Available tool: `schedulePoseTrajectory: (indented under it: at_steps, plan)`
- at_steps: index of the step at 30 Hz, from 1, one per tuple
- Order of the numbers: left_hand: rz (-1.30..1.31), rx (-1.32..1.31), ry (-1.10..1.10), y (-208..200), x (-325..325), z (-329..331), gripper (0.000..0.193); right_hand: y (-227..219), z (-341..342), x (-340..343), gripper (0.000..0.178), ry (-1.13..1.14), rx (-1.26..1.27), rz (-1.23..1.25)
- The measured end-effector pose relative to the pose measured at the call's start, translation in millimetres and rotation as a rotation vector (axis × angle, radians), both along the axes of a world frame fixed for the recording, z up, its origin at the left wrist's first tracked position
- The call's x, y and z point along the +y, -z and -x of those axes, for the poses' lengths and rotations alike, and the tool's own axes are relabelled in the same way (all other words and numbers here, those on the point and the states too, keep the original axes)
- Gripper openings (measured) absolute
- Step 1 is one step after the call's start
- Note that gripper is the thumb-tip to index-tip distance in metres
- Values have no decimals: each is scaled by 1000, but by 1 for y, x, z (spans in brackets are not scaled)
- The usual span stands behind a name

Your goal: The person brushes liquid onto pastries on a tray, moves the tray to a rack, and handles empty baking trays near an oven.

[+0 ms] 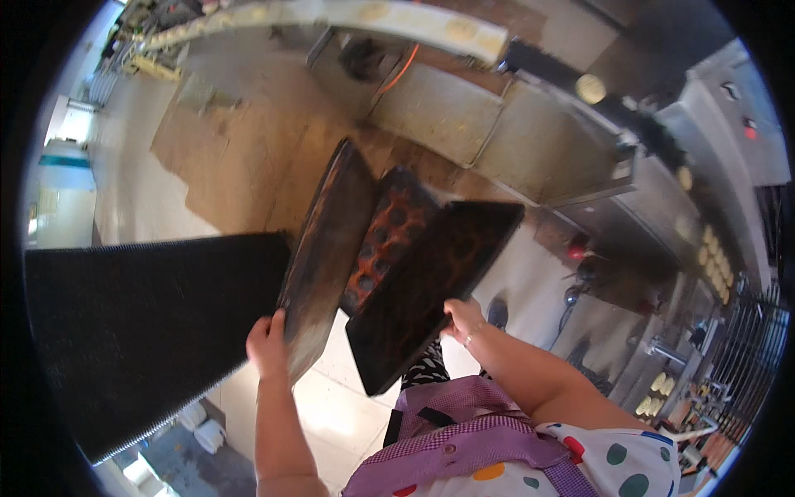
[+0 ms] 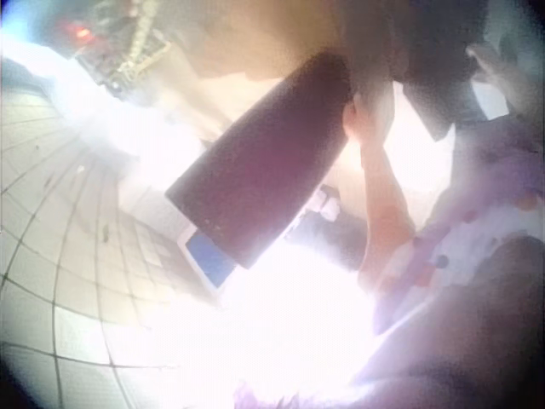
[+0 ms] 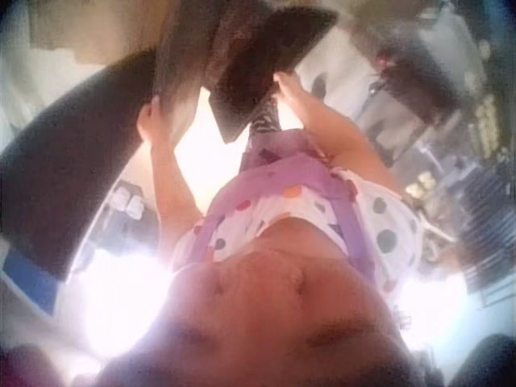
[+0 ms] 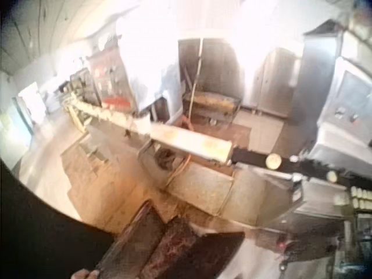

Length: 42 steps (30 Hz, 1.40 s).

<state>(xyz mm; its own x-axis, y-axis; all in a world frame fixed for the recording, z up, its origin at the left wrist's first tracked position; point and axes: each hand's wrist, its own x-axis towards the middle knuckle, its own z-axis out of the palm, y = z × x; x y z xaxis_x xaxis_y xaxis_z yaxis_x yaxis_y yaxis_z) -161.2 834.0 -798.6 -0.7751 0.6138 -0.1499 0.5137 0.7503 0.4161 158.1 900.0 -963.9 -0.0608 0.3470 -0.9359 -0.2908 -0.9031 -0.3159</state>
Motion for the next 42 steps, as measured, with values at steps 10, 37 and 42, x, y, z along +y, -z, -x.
schedulePoseTrajectory:
  at_steps: [10, 37, 42]
  plan:
    - [-50, 197, 284, -99, -19, -9, 38, -273, -198, -57, 34, 708, -108, -448]
    - [170, 98, 1461, -110, 227, -584, 35, -343, -918, 33, 52, 1392, -332, -1484]
    - [197, 85, 1516, -89, 241, -591, 35, -359, -1013, 126, 49, 1347, -483, -1267]
